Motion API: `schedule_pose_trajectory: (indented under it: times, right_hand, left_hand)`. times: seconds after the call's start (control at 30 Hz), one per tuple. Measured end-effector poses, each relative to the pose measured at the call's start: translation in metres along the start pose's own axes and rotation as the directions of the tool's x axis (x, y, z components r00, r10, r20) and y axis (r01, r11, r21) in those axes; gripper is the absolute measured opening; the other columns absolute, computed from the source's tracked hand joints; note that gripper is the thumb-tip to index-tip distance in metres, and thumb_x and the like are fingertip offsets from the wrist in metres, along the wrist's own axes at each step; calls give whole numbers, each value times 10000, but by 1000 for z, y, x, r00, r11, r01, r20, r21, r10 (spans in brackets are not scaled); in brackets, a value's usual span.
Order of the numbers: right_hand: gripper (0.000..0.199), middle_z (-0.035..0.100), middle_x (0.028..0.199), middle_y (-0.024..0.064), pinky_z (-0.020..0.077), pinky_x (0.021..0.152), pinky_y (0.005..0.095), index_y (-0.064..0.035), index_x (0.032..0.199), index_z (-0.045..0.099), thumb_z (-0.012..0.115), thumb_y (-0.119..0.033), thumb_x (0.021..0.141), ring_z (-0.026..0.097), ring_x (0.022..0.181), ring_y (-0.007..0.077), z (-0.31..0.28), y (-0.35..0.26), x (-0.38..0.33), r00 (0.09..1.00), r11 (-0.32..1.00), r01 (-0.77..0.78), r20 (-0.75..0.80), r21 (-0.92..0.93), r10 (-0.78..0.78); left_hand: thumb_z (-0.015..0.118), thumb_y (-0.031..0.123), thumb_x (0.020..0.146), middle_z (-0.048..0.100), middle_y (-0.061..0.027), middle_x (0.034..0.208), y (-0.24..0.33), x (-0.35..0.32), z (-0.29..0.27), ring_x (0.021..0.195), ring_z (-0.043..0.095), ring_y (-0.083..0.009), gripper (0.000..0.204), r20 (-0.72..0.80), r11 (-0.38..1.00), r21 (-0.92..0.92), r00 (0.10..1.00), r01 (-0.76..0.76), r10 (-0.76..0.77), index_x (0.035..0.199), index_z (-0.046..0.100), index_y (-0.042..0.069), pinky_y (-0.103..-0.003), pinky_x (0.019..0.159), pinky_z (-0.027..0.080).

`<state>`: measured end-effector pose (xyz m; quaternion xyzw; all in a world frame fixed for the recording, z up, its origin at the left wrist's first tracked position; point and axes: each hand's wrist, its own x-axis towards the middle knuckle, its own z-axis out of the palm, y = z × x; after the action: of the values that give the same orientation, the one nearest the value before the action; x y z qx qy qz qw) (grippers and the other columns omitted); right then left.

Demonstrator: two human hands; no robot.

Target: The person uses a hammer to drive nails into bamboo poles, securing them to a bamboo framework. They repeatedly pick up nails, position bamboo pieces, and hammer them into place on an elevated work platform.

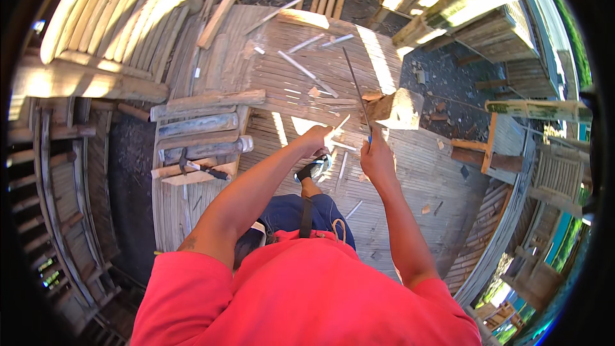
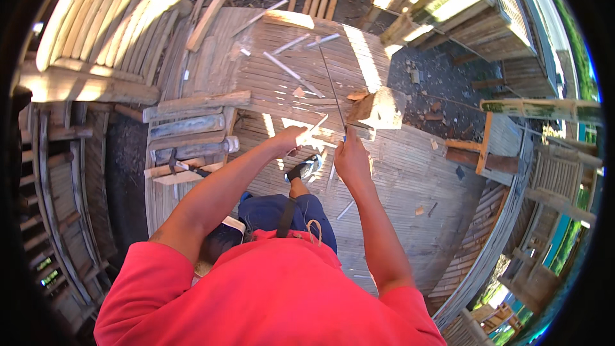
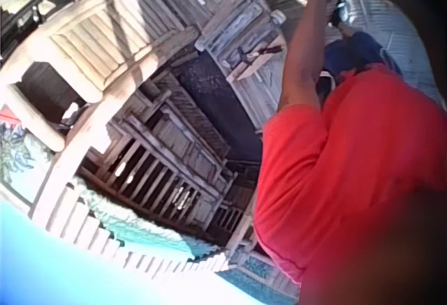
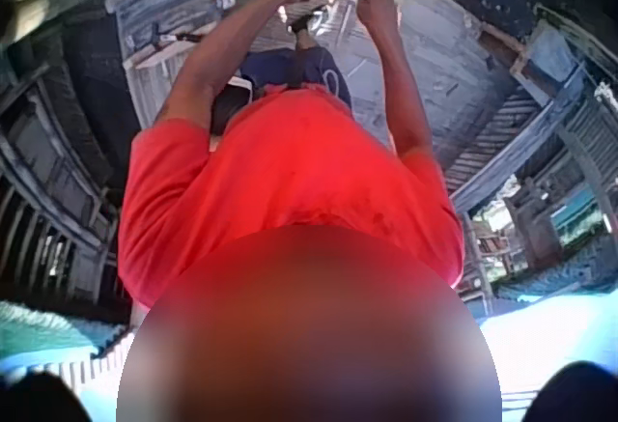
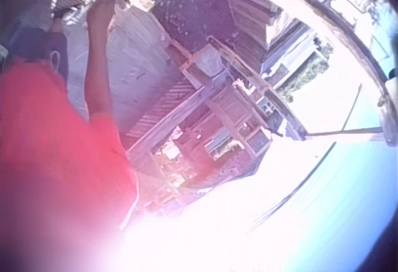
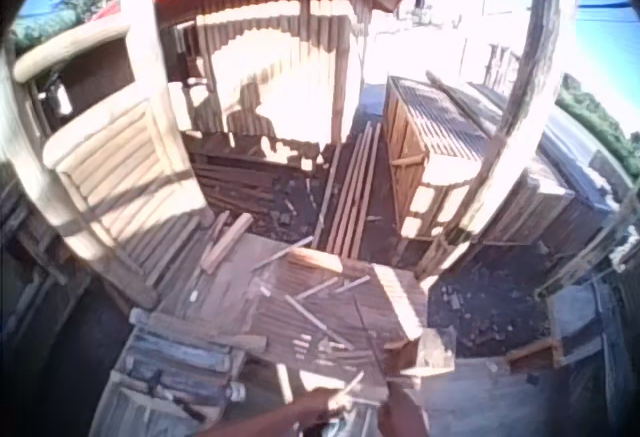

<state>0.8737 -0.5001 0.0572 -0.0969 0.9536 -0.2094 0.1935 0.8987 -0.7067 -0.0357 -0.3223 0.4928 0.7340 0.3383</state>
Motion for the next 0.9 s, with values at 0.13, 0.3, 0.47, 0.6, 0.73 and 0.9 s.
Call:
schedule_pose_trajectory:
  times: [0.13, 0.3, 0.47, 0.6, 0.73, 0.9]
  right_hand:
    - [601, 670, 988, 258, 528, 725, 539, -131, 1426, 413, 620, -128, 862, 673, 845, 459, 85, -94, -2, 958, 960, 261, 93, 106, -270]
    - [661, 645, 1088, 262, 530, 812, 551, -112, 1452, 406, 668, -140, 845, 651, 975, 469, 242, -201, -40, 825, 884, 441, 317, 155, -468]
    - [635, 620, 1183, 239, 513, 896, 536, -84, 1416, 440, 673, -53, 827, 596, 1114, 452, 408, -296, -49, 691, 742, 663, 301, 100, -658]
    - [447, 592, 1235, 183, 471, 921, 540, -86, 1297, 519, 636, -93, 865, 570, 1173, 400, 488, -335, -47, 659, 622, 752, 255, -219, -707]
    - [385, 562, 1285, 158, 466, 931, 521, -67, 1267, 523, 629, -117, 900, 550, 1194, 380, 532, -351, -90, 654, 577, 755, 414, -311, -633]
    - [406, 593, 1246, 205, 489, 928, 518, -43, 1247, 505, 647, -184, 894, 590, 1160, 387, 556, -355, -96, 755, 623, 655, 390, -427, -526]
  left_hand:
    - [591, 169, 968, 570, -53, 878, -101, -98, -144, 720, 552, -149, 217, -253, 996, -77, 966, 35, -54, 1132, 591, 26, -358, 578, 530]
    - [695, 60, 848, 642, -98, 1060, -251, -220, -268, 887, 600, -173, 496, -774, 927, -247, 633, -283, -13, 1317, 540, 12, -318, 732, 530]
    - [743, 64, 846, 645, -75, 1073, -374, -302, -338, 960, 590, -146, 426, -900, 819, -221, 434, -530, 38, 1232, 569, 24, -307, 821, 491]
    - [755, 72, 882, 663, -72, 1049, -426, -352, -370, 936, 597, -124, 358, -946, 663, -248, 325, -707, -7, 1186, 571, 33, -289, 805, 490]
    - [756, 100, 918, 675, -55, 994, -441, -393, -393, 912, 614, -115, 325, -952, 552, -253, 306, -795, 4, 1170, 554, 63, -268, 812, 493]
    - [749, 115, 931, 670, -47, 975, -444, -438, -412, 896, 622, -118, 304, -973, 497, -202, 230, -844, -4, 1152, 543, 86, -269, 786, 500]
